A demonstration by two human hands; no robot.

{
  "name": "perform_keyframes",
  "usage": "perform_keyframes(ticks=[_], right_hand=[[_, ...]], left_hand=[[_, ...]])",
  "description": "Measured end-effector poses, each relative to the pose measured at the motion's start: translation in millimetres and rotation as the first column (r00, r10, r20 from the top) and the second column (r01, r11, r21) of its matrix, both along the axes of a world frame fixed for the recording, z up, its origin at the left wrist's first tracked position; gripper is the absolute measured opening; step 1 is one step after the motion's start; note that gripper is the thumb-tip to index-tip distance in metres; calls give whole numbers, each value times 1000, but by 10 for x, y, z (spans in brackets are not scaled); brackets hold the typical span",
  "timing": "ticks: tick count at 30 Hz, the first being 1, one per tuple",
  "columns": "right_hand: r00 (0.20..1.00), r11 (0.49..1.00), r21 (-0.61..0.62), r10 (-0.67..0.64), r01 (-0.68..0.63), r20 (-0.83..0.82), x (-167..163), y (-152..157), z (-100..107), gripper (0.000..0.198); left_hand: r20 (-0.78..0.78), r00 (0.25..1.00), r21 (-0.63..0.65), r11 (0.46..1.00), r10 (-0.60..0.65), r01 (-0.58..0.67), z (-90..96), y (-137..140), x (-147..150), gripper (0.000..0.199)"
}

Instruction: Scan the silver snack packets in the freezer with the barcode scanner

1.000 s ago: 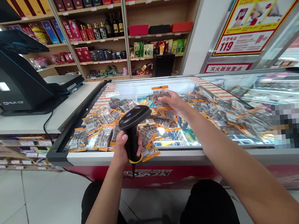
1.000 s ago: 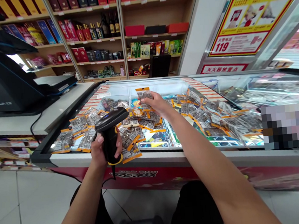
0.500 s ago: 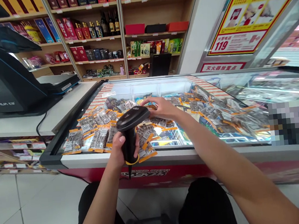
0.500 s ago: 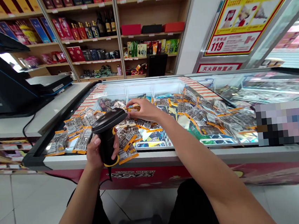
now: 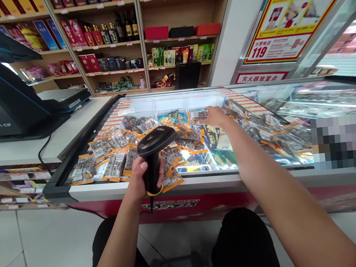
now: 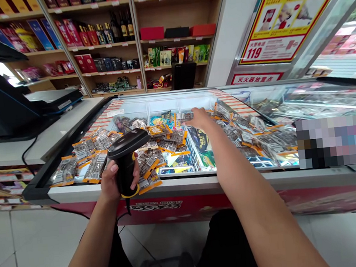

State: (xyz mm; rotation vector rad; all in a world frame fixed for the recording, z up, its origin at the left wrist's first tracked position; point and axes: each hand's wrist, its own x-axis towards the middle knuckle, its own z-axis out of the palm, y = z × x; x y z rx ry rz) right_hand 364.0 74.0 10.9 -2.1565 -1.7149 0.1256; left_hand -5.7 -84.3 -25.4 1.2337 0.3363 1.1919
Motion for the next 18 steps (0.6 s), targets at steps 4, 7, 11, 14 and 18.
perform_keyframes(ticks=[4, 7, 11, 14, 18], right_hand=[[935, 982, 188, 39, 30, -351, -121, -42, 76, 46], [633, 980, 186, 100, 71, -767, -250, -119, 160, 33], [178, 972, 235, 228, 23, -957, -465, -247, 256, 27], [61, 968, 252, 252, -20, -966, -625, -321, 309, 23], [-13, 937, 348, 349, 23, -937, -812, -371, 386, 15]], left_hand=[[-15, 1000, -16, 1000, 0, 0, -17, 1, 3, 62], [-17, 1000, -16, 1000, 0, 0, -19, 1, 6, 61], [-9, 1000, -14, 1000, -8, 8, -18, -1, 11, 60], [-21, 998, -35, 998, -57, 56, -21, -10, 8, 59], [-45, 994, -49, 994, -104, 102, -36, -19, -3, 58]])
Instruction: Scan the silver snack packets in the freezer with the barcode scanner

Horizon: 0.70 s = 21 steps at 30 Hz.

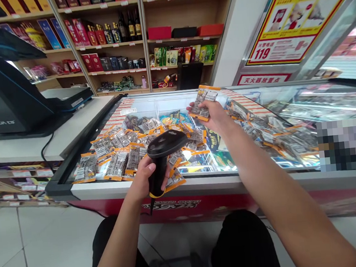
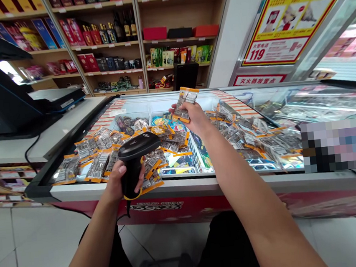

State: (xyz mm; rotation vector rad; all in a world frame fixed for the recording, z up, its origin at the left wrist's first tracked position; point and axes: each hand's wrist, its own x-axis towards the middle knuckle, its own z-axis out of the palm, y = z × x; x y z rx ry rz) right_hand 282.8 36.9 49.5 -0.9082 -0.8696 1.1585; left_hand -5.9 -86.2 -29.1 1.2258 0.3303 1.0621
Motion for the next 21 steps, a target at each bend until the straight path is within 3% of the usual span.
perform_keyframes(ticks=[4, 9, 21], right_hand=[[996, 994, 95, 42, -50, 79, -148, -61, 43, 39], [968, 981, 121, 121, -150, 218, -240, -87, -36, 61], [931, 972, 124, 149, -200, 332, -231, -62, -66, 64]], left_hand=[[-10, 999, 12, 999, -46, 46, -25, 8, -5, 58], [-9, 1000, 18, 1000, -25, 26, -44, 22, -8, 60], [-8, 1000, 21, 1000, -19, 19, -63, 27, -12, 60]])
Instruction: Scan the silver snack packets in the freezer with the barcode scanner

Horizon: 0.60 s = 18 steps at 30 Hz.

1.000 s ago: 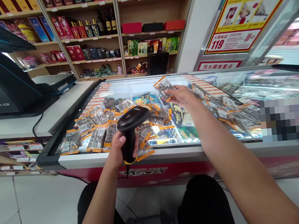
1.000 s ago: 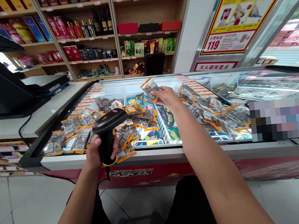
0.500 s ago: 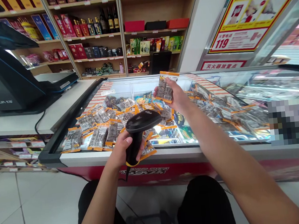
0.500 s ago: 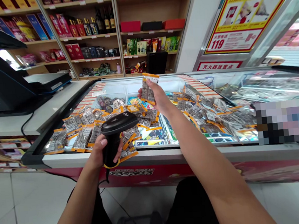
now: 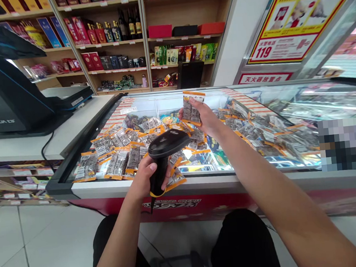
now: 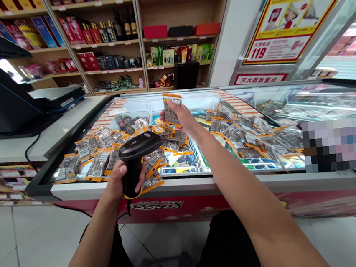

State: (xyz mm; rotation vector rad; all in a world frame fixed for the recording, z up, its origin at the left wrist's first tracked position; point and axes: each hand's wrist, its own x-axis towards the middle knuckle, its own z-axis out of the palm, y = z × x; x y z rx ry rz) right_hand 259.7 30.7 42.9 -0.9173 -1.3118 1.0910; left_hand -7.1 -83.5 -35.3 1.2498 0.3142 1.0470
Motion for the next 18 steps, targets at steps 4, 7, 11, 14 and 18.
perform_keyframes(ticks=[4, 7, 11, 14, 18], right_hand=[[990, 990, 131, 24, -43, 140, 18, 20, -64, 52], [879, 966, 245, -44, -84, 475, -66, -43, -103, 51], [664, 914, 267, 5, -307, 748, -216, -116, -112, 41], [672, 913, 311, -58, -263, 738, -94, -51, -70, 38], [577, 878, 450, -454, 162, 679, 564, 116, -12, 42]], left_hand=[[23, 1000, -15, 1000, 10, -10, 29, -15, 5, 61], [11, 1000, -25, 1000, 8, -8, 37, -16, 4, 62], [-15, 1000, -25, 999, 24, -25, 50, -24, -2, 64], [-22, 999, -2, 999, 46, -46, 65, -32, -1, 66], [-20, 999, 22, 999, 39, -39, 76, -32, 3, 67]])
